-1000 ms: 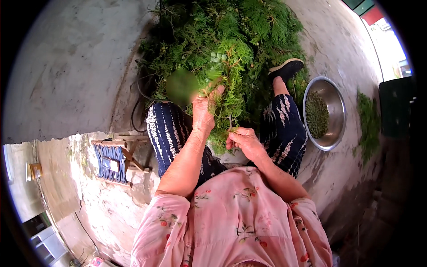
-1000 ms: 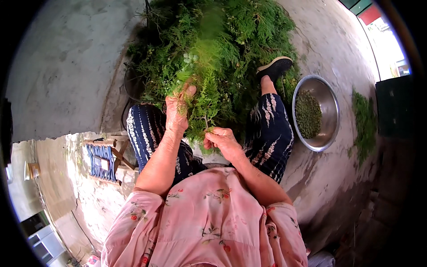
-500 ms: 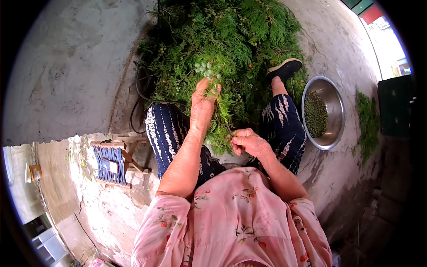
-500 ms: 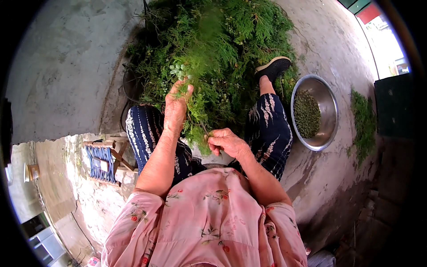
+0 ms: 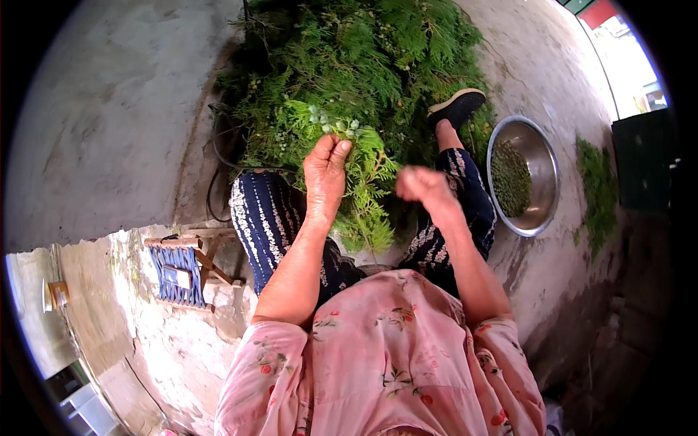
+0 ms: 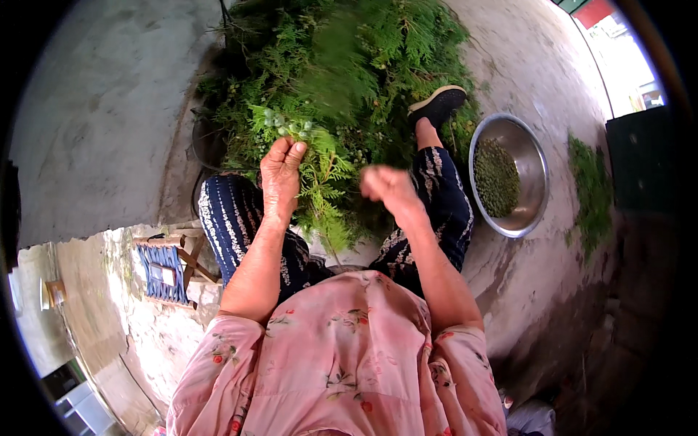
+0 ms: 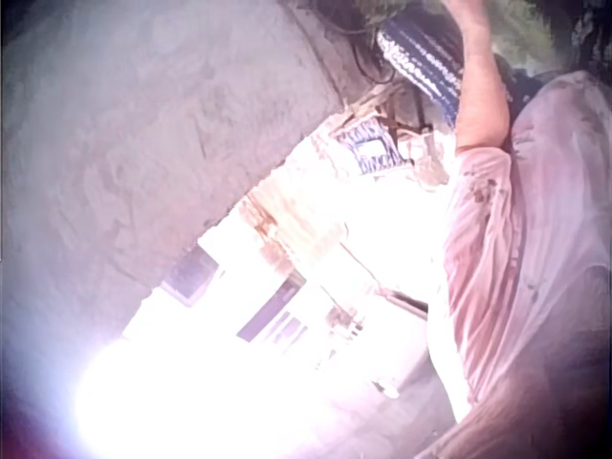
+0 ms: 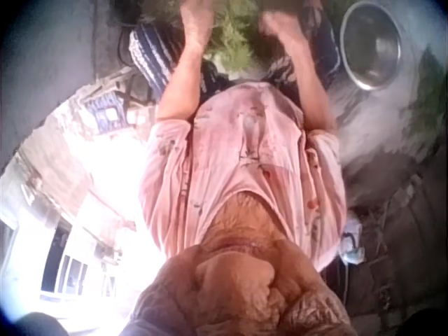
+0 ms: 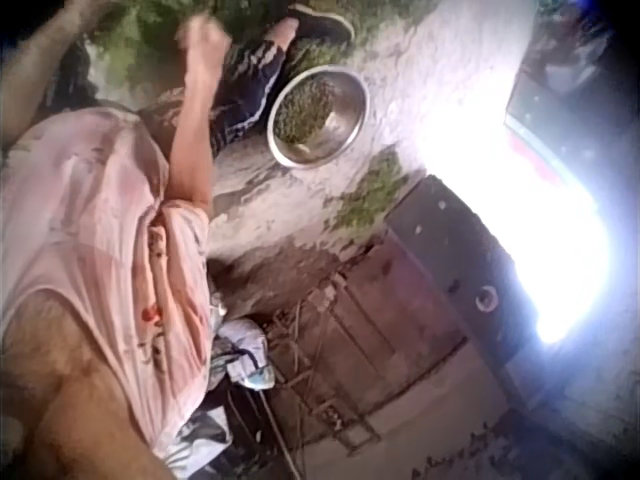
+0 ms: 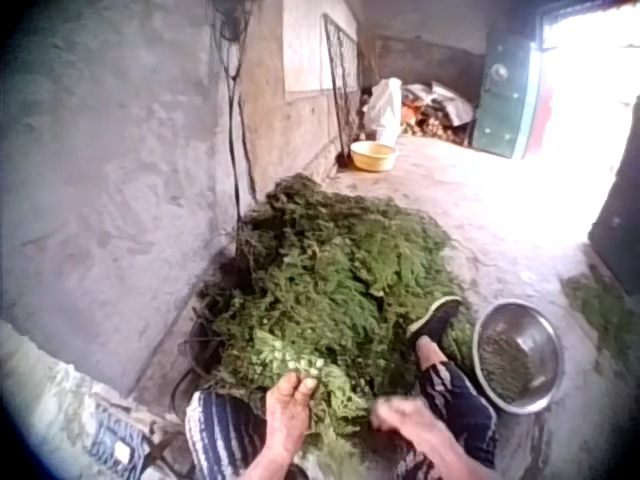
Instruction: The person strips leaves and small buds from a large pile of green branches by hand, placing the collected green material into a metal bowl on the floor.
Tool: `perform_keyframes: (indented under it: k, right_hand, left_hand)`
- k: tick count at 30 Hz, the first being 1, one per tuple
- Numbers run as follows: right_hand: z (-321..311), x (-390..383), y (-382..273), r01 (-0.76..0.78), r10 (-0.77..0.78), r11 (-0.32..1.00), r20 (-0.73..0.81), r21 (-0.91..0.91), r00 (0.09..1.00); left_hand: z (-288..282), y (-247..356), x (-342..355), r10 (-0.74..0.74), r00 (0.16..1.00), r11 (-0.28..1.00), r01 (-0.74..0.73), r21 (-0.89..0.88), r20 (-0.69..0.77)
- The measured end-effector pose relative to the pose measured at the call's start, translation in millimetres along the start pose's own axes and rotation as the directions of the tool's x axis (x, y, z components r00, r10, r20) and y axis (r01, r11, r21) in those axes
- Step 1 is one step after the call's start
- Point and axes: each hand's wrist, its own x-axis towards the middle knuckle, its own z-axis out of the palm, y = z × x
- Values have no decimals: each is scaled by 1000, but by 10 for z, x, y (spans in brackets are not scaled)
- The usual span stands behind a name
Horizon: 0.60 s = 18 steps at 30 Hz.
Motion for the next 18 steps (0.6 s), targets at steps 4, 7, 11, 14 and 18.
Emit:
perform_keyframes:
  k: [4, 7, 11, 14, 18]
  right_hand:
    - [452, -320, -1317, 557, -548, 624, -201, 547, 812]
    - [1196, -946, -1993, 290, -761, 511, 268, 809, 591]
    - [1638, -1231, -2038, 282, -813, 571, 483, 771, 325]
    - [1639, -1046, -1786, 468, -797, 589, 376, 659, 473]
    - [1017, -311, -1356, 725, -696, 689, -292, -13, 656]
  left_hand:
    - [98, 11, -63, -124, 991, 987, 127, -102, 40]
    - [152, 26, -83, -177, 983, 981, 180, -65, 55]
    - [169, 27, -79, -141, 990, 971, 142, -194, 16]
    - [110, 38, -81, -175, 985, 972, 172, -159, -3]
    - [95, 65, -69, -204, 979, 953, 199, -230, 3]
